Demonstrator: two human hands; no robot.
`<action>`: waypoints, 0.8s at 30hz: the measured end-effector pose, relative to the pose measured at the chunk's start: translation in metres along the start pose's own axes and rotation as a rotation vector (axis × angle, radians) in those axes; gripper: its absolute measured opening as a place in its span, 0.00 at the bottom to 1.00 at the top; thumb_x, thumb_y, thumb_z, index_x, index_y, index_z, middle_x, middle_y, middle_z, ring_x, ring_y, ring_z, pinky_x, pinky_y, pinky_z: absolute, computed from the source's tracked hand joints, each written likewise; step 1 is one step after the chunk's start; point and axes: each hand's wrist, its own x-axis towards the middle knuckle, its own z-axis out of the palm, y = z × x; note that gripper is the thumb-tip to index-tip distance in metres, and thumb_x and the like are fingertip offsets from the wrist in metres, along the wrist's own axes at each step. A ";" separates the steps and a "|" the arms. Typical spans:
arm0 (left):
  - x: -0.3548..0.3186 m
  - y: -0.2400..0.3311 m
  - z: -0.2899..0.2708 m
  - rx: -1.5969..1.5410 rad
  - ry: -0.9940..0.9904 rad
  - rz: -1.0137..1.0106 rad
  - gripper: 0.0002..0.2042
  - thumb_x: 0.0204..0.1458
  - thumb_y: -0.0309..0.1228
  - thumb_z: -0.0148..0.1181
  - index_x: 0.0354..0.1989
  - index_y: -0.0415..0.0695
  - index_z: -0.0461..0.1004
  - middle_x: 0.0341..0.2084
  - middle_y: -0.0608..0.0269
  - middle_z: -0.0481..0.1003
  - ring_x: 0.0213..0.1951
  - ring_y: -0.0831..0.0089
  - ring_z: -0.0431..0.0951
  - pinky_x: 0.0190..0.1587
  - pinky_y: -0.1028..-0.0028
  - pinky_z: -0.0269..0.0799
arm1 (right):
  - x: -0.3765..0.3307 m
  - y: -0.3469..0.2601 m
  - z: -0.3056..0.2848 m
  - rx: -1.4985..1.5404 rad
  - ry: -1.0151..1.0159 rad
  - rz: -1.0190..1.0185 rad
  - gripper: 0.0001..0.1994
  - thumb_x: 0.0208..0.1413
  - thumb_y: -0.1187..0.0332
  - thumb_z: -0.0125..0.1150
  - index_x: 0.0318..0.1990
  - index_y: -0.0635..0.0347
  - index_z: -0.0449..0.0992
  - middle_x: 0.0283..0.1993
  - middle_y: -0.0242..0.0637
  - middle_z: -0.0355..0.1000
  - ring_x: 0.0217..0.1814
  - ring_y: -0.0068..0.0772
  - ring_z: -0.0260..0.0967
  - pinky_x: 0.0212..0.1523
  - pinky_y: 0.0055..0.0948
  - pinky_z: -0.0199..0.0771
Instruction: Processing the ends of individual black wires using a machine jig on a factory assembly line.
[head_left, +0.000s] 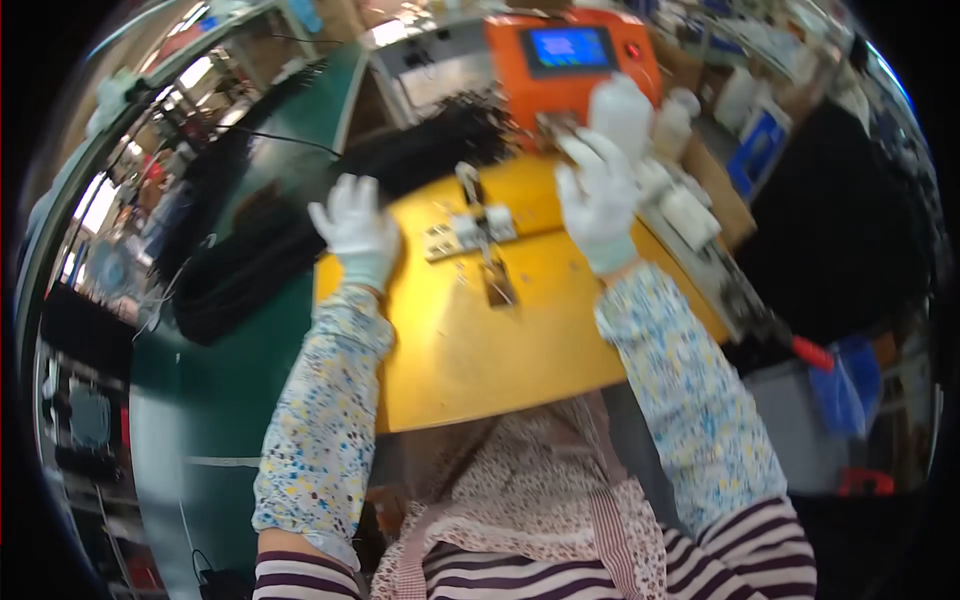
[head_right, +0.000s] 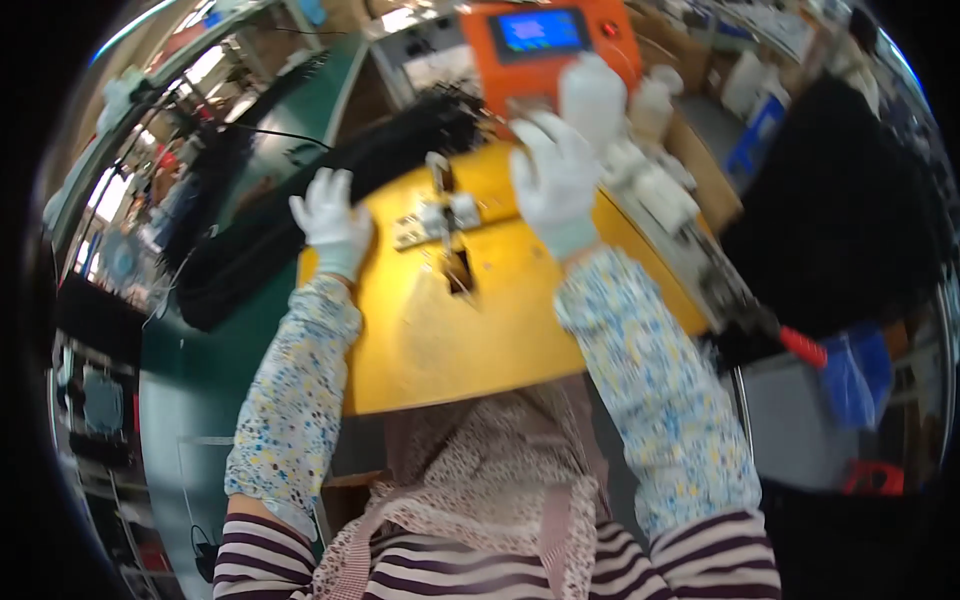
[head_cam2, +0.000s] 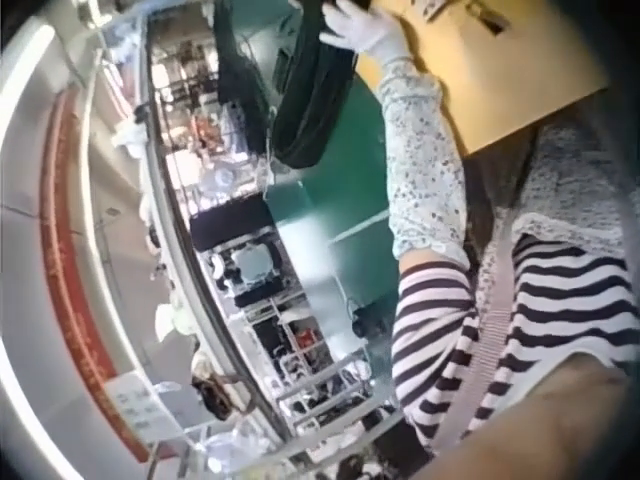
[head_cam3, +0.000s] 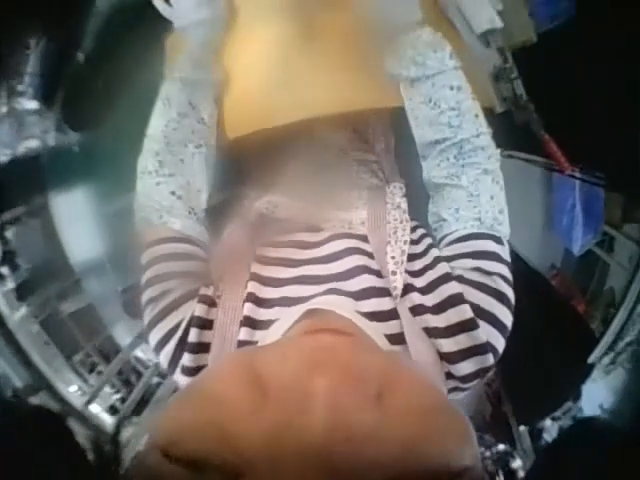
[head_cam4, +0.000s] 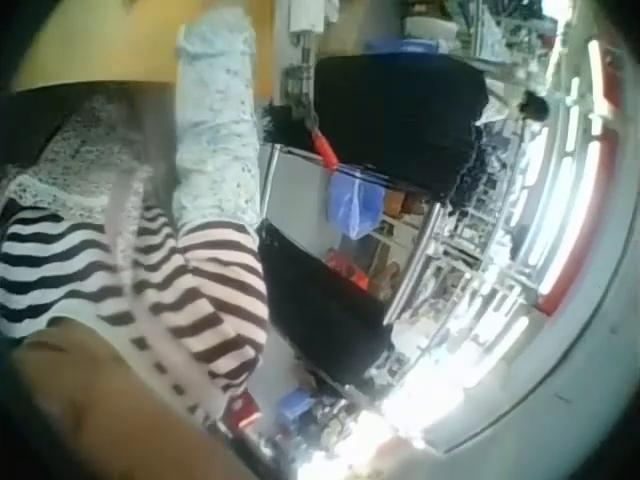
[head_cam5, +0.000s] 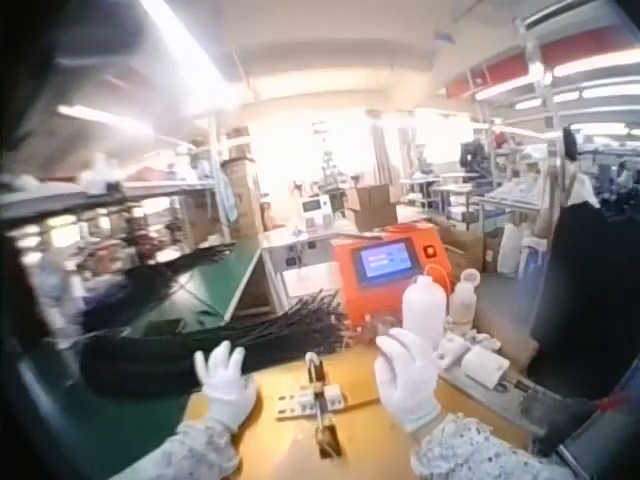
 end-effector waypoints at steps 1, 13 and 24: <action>0.004 0.012 -0.003 -0.070 -0.028 0.032 0.28 0.43 0.37 0.63 0.56 0.52 0.68 0.59 0.57 0.65 0.64 0.60 0.60 0.68 0.45 0.39 | 0.002 0.002 -0.011 -0.017 -0.022 0.018 0.15 0.48 0.73 0.63 0.46 0.57 0.77 0.48 0.43 0.72 0.49 0.45 0.70 0.51 0.39 0.71; 0.019 0.002 -0.007 -0.400 0.030 0.069 0.22 0.43 0.33 0.64 0.51 0.49 0.74 0.58 0.55 0.66 0.62 0.58 0.62 0.69 0.49 0.39 | 0.078 -0.011 0.076 -0.154 -0.569 -0.222 0.05 0.43 0.67 0.66 0.31 0.48 0.79 0.33 0.29 0.71 0.40 0.37 0.68 0.52 0.40 0.63; 0.024 0.018 0.011 -0.366 0.124 0.271 0.13 0.39 0.33 0.66 0.36 0.52 0.78 0.43 0.67 0.72 0.53 0.65 0.68 0.66 0.54 0.49 | 0.081 -0.025 0.118 -0.320 -0.814 -0.235 0.01 0.42 0.66 0.63 0.24 0.47 0.79 0.30 0.31 0.71 0.39 0.35 0.70 0.50 0.39 0.62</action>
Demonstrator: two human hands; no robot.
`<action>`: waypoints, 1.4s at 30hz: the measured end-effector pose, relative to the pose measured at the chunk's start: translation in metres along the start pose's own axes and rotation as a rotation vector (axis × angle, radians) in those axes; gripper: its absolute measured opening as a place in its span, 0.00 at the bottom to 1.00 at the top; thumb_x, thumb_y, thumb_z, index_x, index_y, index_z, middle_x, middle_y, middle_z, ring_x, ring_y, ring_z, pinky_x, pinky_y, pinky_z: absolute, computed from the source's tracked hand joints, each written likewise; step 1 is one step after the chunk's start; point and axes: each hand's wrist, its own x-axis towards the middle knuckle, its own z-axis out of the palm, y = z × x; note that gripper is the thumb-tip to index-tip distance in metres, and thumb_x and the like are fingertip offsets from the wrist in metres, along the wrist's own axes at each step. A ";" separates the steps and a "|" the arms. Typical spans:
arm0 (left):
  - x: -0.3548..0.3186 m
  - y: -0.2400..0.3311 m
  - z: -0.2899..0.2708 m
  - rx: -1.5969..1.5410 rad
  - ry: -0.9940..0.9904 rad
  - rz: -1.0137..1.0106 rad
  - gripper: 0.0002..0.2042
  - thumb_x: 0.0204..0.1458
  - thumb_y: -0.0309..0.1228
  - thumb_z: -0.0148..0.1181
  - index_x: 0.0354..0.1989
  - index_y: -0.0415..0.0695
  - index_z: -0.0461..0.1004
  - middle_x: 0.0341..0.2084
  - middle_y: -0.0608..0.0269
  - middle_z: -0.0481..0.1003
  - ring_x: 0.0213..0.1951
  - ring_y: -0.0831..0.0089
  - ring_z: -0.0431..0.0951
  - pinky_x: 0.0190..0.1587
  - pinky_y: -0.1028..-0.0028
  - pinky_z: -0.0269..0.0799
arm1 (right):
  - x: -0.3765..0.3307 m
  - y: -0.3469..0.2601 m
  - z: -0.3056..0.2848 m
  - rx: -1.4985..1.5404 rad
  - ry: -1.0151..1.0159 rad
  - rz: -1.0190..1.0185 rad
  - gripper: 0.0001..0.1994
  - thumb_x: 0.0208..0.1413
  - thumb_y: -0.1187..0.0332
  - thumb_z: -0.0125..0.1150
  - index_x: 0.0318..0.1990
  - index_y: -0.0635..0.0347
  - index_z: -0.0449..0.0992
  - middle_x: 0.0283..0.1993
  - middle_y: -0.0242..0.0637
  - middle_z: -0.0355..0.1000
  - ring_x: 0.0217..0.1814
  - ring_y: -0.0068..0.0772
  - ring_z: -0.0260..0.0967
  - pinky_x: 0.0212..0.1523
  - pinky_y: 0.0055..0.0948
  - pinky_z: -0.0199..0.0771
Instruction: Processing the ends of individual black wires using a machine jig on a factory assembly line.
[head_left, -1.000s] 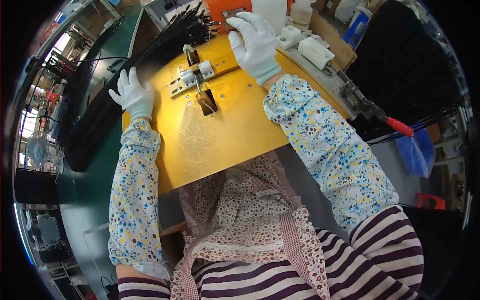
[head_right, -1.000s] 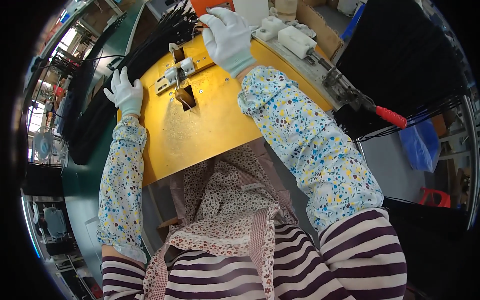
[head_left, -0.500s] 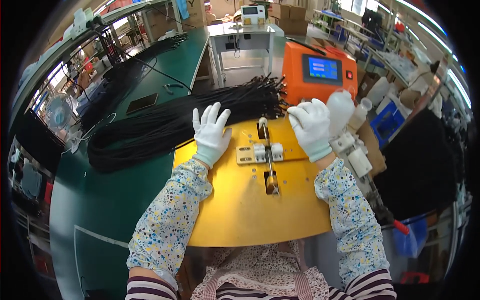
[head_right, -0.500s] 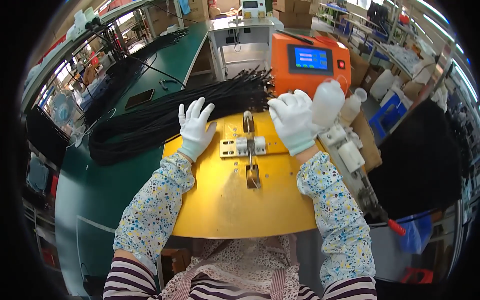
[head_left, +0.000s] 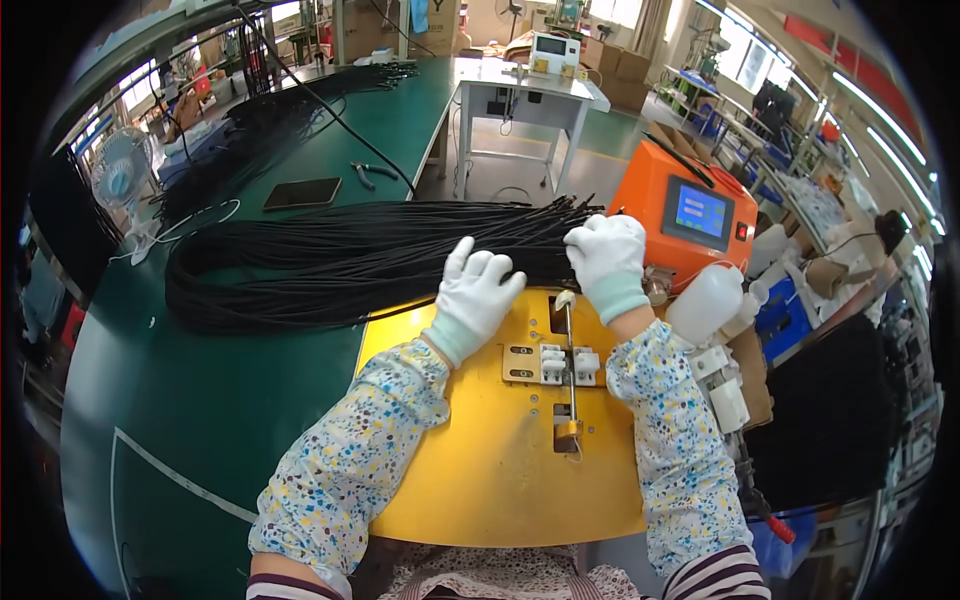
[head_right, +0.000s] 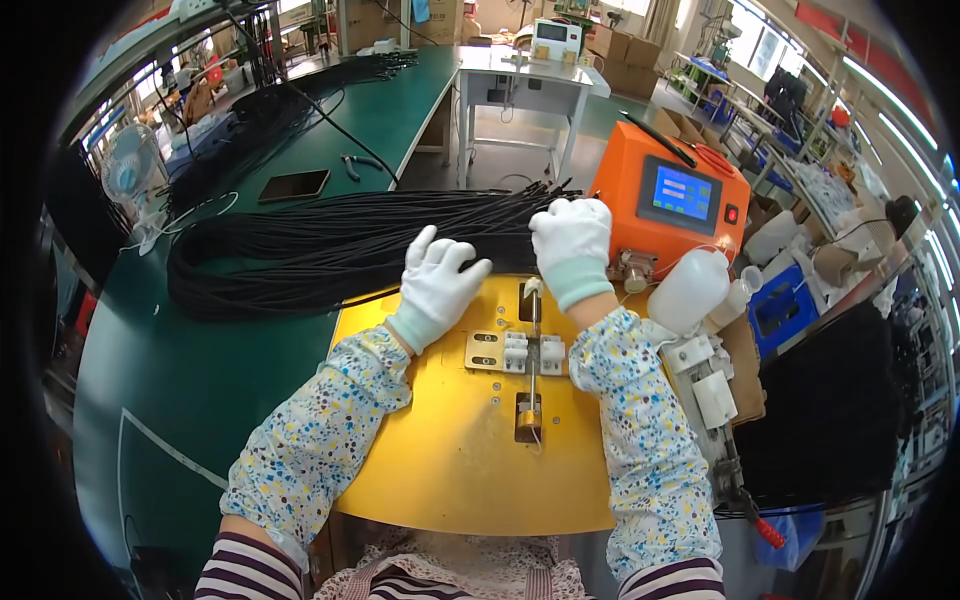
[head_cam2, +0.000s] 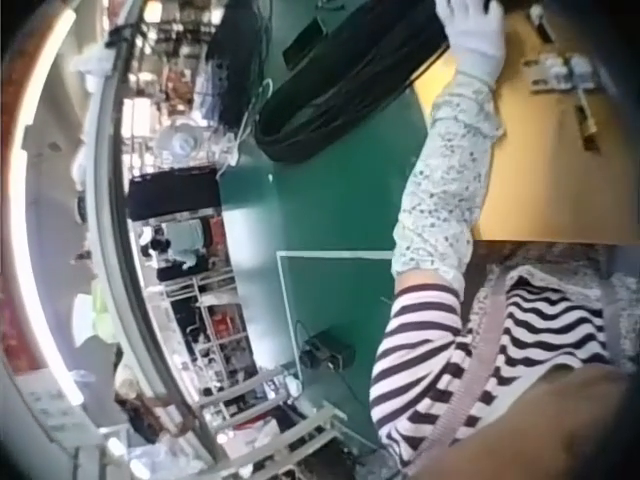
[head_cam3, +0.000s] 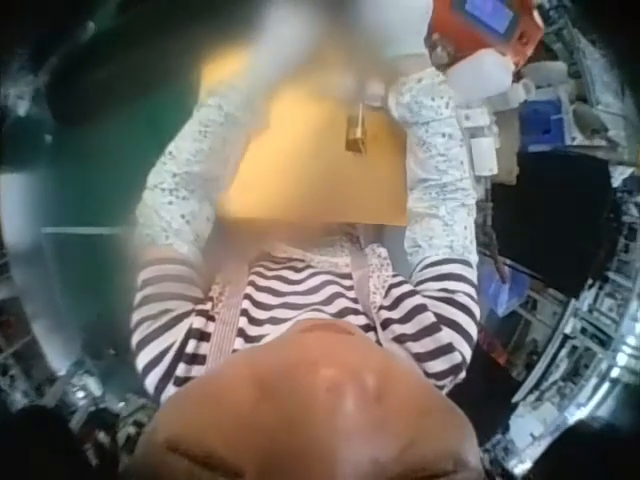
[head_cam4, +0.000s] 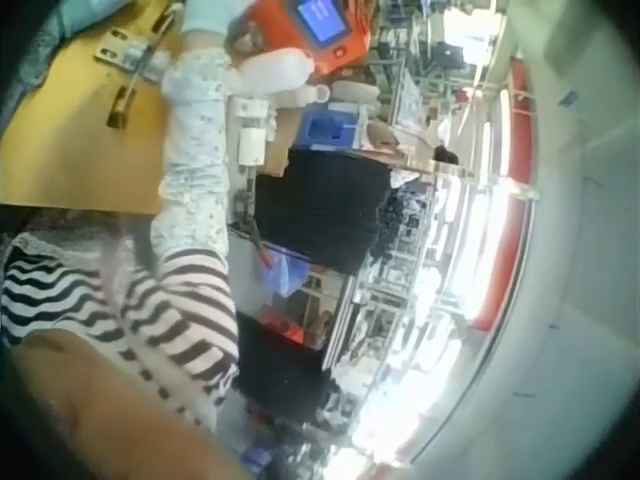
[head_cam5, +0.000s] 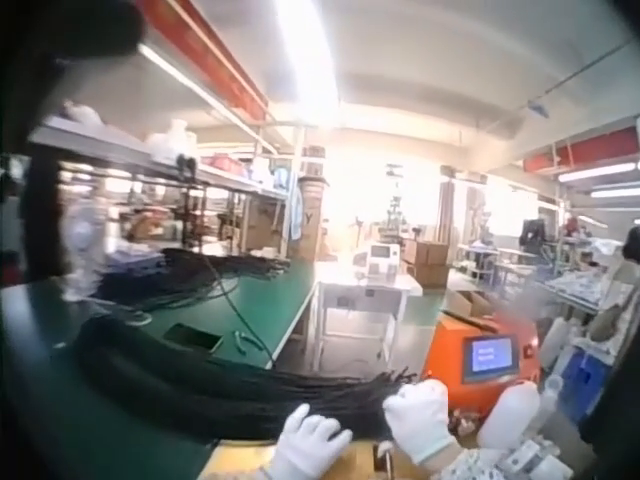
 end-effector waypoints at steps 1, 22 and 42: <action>0.007 0.001 0.004 0.015 -0.051 -0.030 0.11 0.39 0.32 0.66 0.34 0.53 0.78 0.40 0.69 0.71 0.51 0.66 0.68 0.64 0.55 0.52 | -0.002 0.001 -0.007 0.045 0.070 0.014 0.01 0.42 0.67 0.64 0.26 0.47 0.79 0.29 0.30 0.72 0.39 0.36 0.70 0.51 0.39 0.62; 0.017 0.069 -0.089 -0.736 -0.236 -0.253 0.09 0.45 0.24 0.64 0.37 0.42 0.76 0.35 0.57 0.77 0.36 0.60 0.78 0.40 0.66 0.74 | -0.109 -0.026 -0.069 1.512 -0.177 0.472 0.10 0.61 0.75 0.55 0.47 0.66 0.77 0.32 0.29 0.73 0.30 0.16 0.69 0.31 0.18 0.71; -0.003 0.076 -0.072 -0.859 -0.433 -0.191 0.07 0.53 0.26 0.60 0.40 0.42 0.76 0.30 0.51 0.78 0.32 0.54 0.79 0.35 0.66 0.75 | -0.115 -0.030 -0.068 0.994 -0.132 0.029 0.06 0.51 0.77 0.58 0.38 0.62 0.73 0.34 0.42 0.70 0.33 0.43 0.71 0.35 0.33 0.71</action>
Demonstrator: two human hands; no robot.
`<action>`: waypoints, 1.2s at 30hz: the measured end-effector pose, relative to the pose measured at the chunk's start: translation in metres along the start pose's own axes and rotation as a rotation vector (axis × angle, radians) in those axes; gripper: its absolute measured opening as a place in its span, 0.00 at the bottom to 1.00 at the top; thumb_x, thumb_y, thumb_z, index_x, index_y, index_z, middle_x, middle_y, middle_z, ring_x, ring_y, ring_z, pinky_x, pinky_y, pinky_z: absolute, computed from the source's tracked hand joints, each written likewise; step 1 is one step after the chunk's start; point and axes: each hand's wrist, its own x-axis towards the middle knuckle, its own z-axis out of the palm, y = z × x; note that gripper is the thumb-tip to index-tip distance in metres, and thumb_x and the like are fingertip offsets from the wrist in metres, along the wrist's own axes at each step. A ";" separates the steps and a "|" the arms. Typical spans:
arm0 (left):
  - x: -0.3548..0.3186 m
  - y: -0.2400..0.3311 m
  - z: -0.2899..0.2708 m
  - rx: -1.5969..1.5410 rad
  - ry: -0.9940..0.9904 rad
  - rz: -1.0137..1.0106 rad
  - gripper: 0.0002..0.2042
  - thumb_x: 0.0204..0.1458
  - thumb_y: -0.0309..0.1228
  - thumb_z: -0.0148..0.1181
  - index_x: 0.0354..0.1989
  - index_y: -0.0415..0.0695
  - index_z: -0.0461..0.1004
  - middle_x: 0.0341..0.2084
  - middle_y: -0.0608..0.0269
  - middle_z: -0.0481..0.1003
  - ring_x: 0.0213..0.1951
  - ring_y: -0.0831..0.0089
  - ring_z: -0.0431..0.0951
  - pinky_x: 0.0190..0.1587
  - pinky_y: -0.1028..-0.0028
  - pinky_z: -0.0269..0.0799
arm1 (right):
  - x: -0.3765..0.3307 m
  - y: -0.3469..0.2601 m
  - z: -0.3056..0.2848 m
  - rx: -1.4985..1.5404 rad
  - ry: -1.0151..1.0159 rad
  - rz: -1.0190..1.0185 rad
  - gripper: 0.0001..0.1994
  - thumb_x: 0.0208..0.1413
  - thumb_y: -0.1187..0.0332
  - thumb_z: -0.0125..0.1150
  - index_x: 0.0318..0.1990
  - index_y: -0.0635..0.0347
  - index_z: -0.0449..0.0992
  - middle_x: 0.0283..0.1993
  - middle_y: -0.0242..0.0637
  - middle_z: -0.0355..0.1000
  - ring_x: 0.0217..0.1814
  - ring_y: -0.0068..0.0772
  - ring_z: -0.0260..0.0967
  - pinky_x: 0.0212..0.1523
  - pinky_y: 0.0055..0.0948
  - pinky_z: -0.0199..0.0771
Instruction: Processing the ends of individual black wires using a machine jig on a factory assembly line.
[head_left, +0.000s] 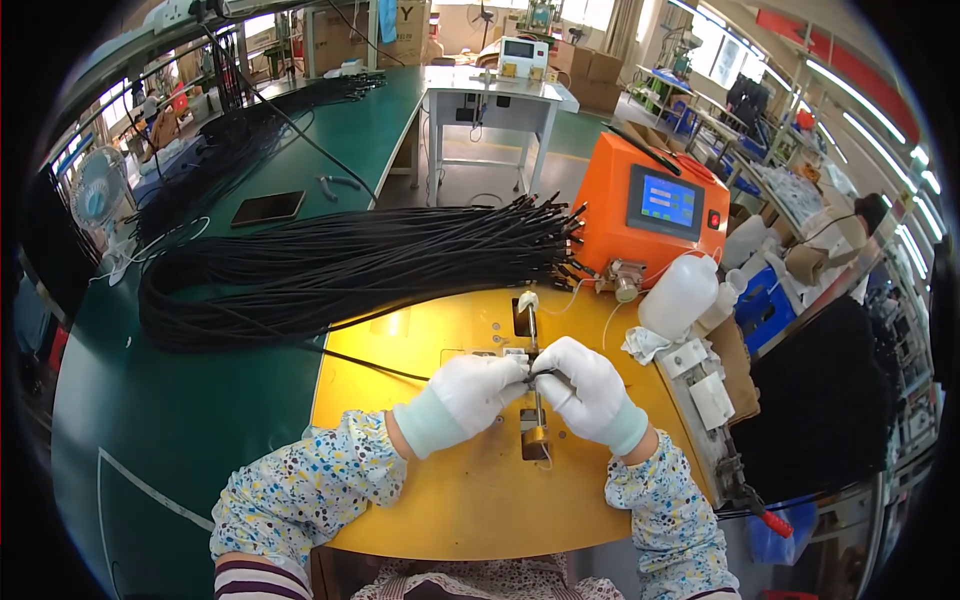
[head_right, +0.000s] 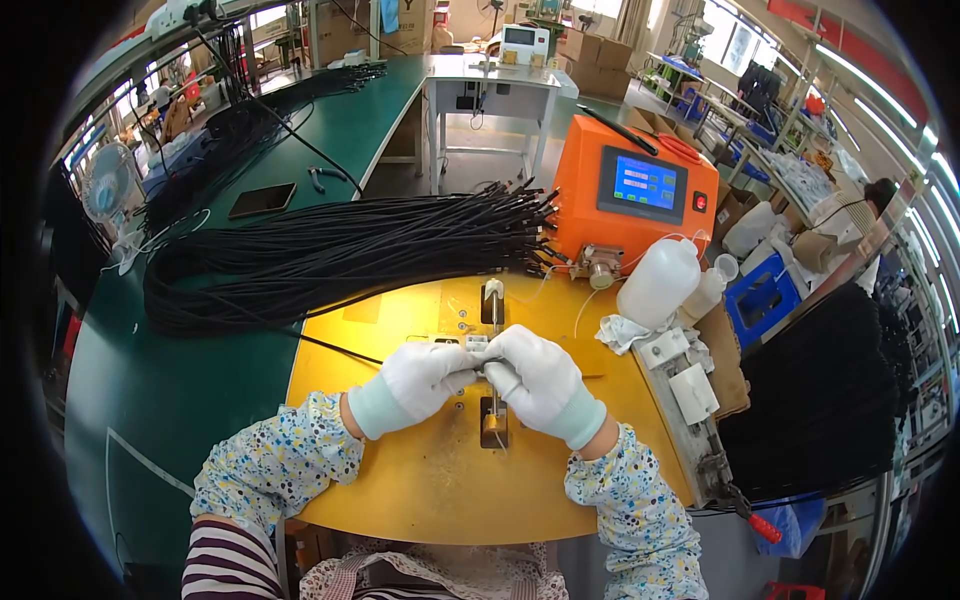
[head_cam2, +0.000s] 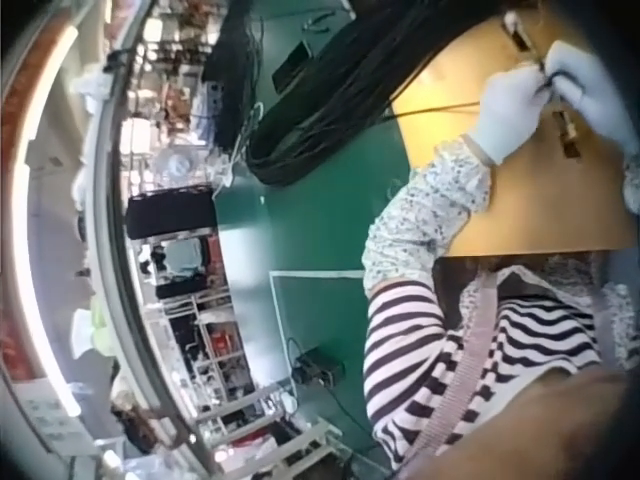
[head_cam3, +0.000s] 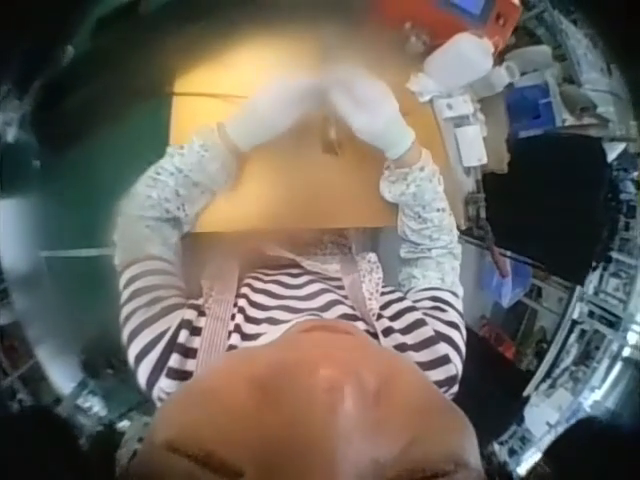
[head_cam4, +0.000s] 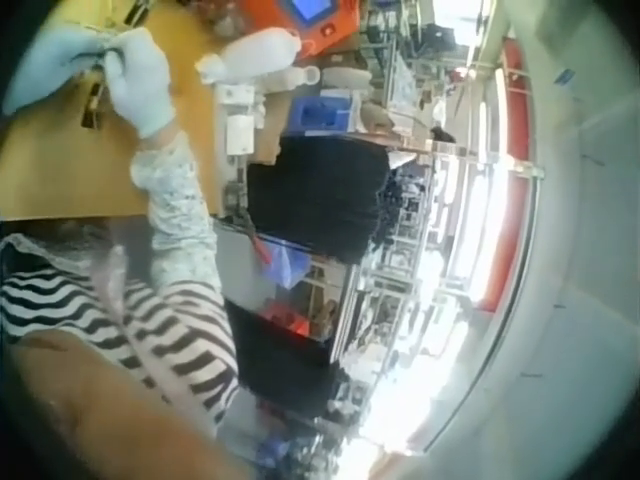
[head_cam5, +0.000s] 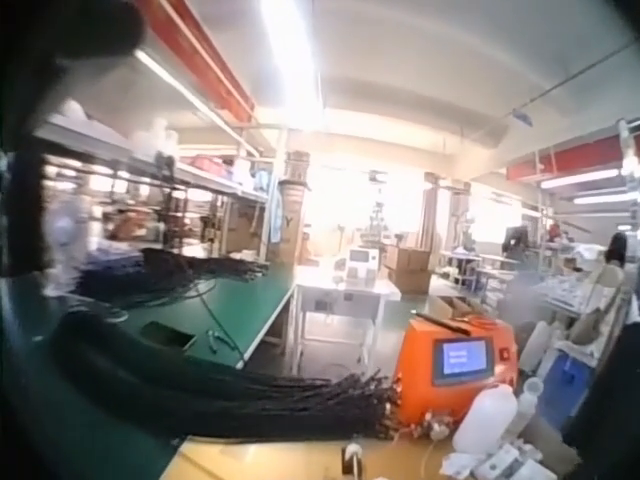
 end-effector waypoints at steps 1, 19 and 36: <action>0.000 -0.001 0.003 -0.025 0.001 0.030 0.07 0.53 0.26 0.60 0.40 0.42 0.76 0.29 0.51 0.78 0.32 0.54 0.79 0.34 0.66 0.75 | 0.000 0.001 0.001 0.025 0.000 -0.049 0.07 0.51 0.78 0.58 0.38 0.63 0.73 0.34 0.42 0.70 0.31 0.39 0.70 0.34 0.31 0.71; -0.003 0.013 0.000 -0.141 0.123 -0.093 0.07 0.51 0.24 0.62 0.38 0.40 0.77 0.29 0.52 0.78 0.30 0.57 0.79 0.34 0.69 0.76 | -0.008 -0.006 0.010 0.091 0.089 0.071 0.07 0.51 0.78 0.59 0.39 0.64 0.75 0.32 0.40 0.72 0.32 0.34 0.72 0.34 0.27 0.72; 0.003 -0.008 0.002 0.199 0.086 -0.062 0.15 0.48 0.23 0.59 0.46 0.44 0.77 0.30 0.60 0.75 0.32 0.60 0.76 0.35 0.68 0.74 | -0.005 0.027 0.006 -0.192 0.109 0.086 0.04 0.52 0.73 0.60 0.35 0.59 0.75 0.32 0.40 0.71 0.34 0.44 0.72 0.35 0.37 0.72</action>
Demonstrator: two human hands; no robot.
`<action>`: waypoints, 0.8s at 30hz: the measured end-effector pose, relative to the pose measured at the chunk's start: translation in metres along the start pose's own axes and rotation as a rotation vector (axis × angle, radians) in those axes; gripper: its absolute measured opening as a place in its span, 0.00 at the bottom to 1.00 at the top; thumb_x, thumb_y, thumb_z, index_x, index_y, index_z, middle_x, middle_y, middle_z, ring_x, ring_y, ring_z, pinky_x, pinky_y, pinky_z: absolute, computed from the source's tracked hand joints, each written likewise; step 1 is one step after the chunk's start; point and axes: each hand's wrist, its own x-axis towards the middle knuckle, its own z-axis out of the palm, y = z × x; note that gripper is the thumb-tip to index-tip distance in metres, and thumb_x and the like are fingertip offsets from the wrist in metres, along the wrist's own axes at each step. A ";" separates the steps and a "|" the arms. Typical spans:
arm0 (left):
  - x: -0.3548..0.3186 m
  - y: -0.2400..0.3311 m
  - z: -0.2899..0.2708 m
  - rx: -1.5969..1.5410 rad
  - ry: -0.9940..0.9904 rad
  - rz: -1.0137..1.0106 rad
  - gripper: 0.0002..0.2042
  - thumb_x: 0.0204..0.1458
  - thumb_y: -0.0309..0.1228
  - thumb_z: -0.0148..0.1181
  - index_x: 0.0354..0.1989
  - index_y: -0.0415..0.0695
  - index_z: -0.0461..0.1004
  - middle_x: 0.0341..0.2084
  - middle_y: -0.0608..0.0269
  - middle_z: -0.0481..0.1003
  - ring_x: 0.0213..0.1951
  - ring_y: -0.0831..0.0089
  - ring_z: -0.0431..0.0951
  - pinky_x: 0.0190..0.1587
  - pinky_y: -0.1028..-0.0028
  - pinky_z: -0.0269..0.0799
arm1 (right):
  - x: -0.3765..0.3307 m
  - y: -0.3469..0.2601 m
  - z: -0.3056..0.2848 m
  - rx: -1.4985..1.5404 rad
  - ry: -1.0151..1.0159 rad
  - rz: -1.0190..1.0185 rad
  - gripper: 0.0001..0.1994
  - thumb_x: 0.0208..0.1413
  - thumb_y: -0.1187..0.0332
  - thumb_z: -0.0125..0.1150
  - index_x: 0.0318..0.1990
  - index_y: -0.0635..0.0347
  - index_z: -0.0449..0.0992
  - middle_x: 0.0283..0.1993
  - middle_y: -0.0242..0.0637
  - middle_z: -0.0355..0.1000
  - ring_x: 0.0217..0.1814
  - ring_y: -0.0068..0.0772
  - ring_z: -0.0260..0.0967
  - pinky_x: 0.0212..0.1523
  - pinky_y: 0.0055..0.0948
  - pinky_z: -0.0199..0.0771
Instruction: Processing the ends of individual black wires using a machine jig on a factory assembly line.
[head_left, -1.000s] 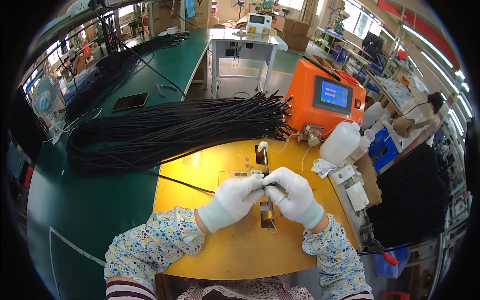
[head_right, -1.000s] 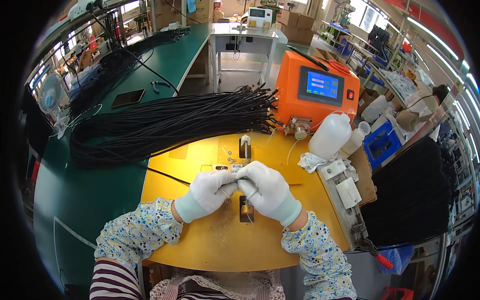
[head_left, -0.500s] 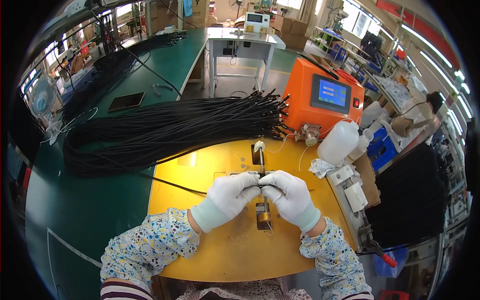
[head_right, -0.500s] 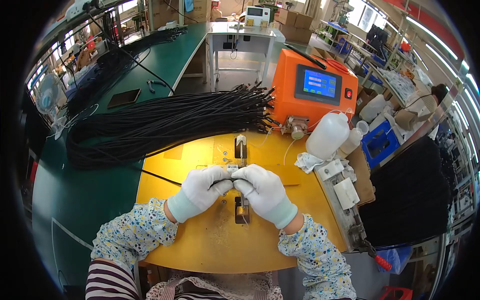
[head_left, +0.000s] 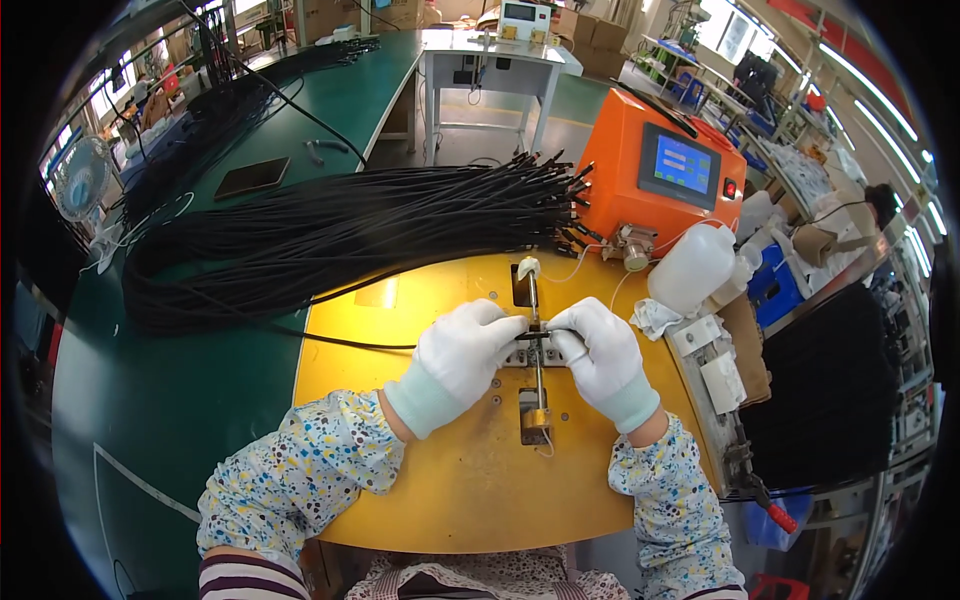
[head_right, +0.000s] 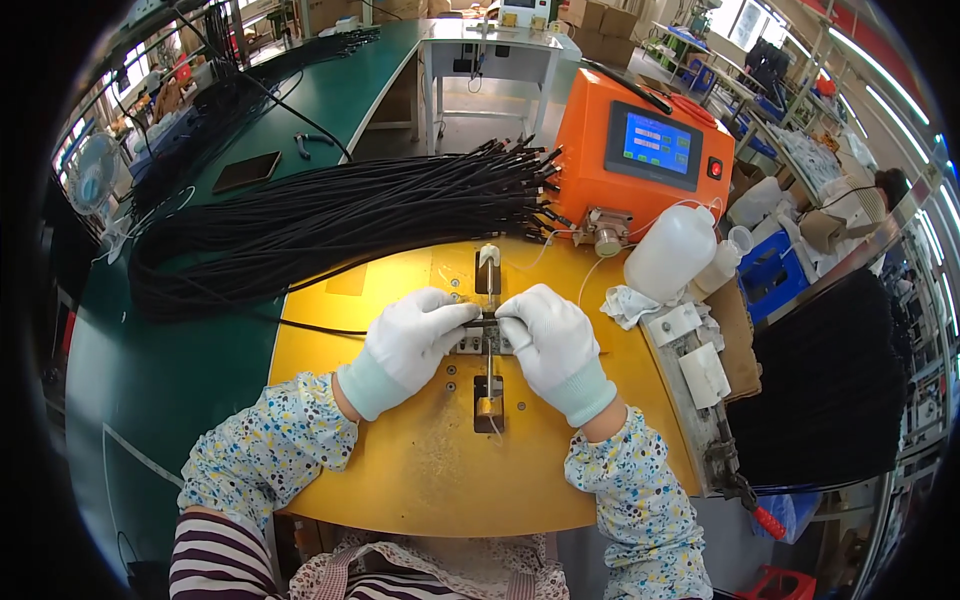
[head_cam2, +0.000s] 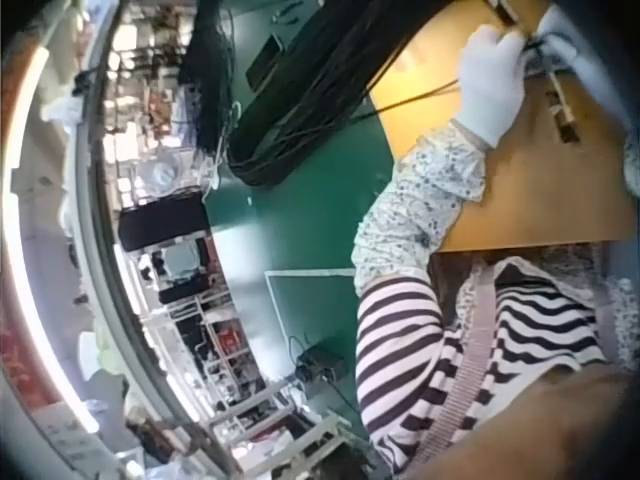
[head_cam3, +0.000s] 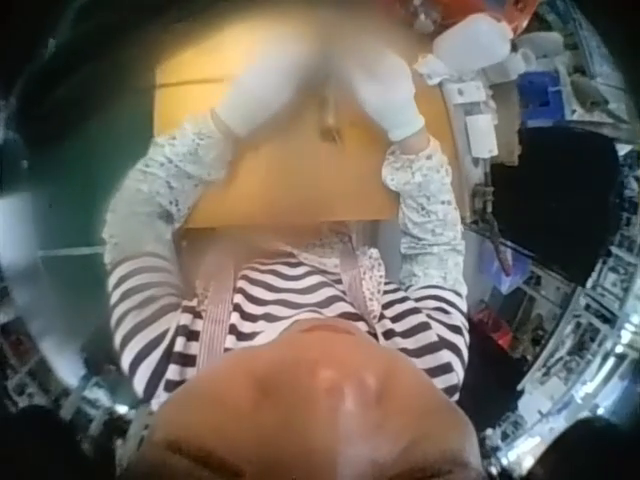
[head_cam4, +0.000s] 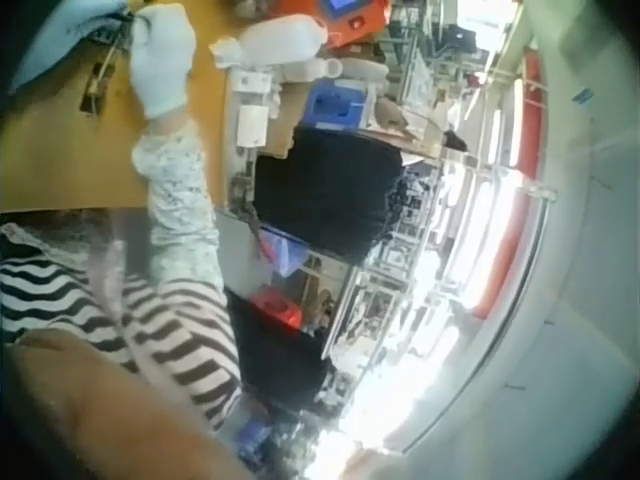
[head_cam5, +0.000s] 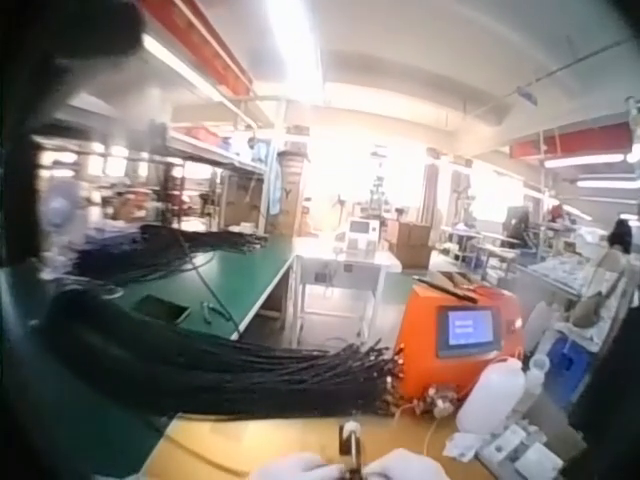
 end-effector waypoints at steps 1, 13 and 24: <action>0.000 -0.002 0.001 0.111 0.025 0.069 0.16 0.47 0.22 0.59 0.47 0.44 0.77 0.29 0.61 0.74 0.32 0.61 0.75 0.35 0.67 0.73 | 0.000 0.003 0.001 -0.038 0.013 -0.032 0.04 0.52 0.73 0.60 0.35 0.59 0.74 0.32 0.39 0.71 0.34 0.44 0.72 0.35 0.38 0.71; -0.002 -0.016 0.005 0.421 -0.063 0.238 0.21 0.45 0.24 0.56 0.50 0.53 0.75 0.28 0.68 0.71 0.31 0.67 0.72 0.33 0.69 0.70 | 0.000 0.005 -0.003 0.009 0.096 0.110 0.04 0.52 0.73 0.60 0.35 0.60 0.78 0.33 0.40 0.72 0.33 0.43 0.72 0.34 0.35 0.71; -0.001 -0.016 0.001 0.439 -0.071 0.273 0.21 0.45 0.24 0.56 0.50 0.52 0.76 0.28 0.69 0.72 0.32 0.69 0.73 0.34 0.69 0.70 | -0.001 0.003 -0.007 -0.013 0.246 0.111 0.06 0.53 0.75 0.59 0.37 0.64 0.78 0.34 0.39 0.72 0.33 0.33 0.71 0.34 0.27 0.70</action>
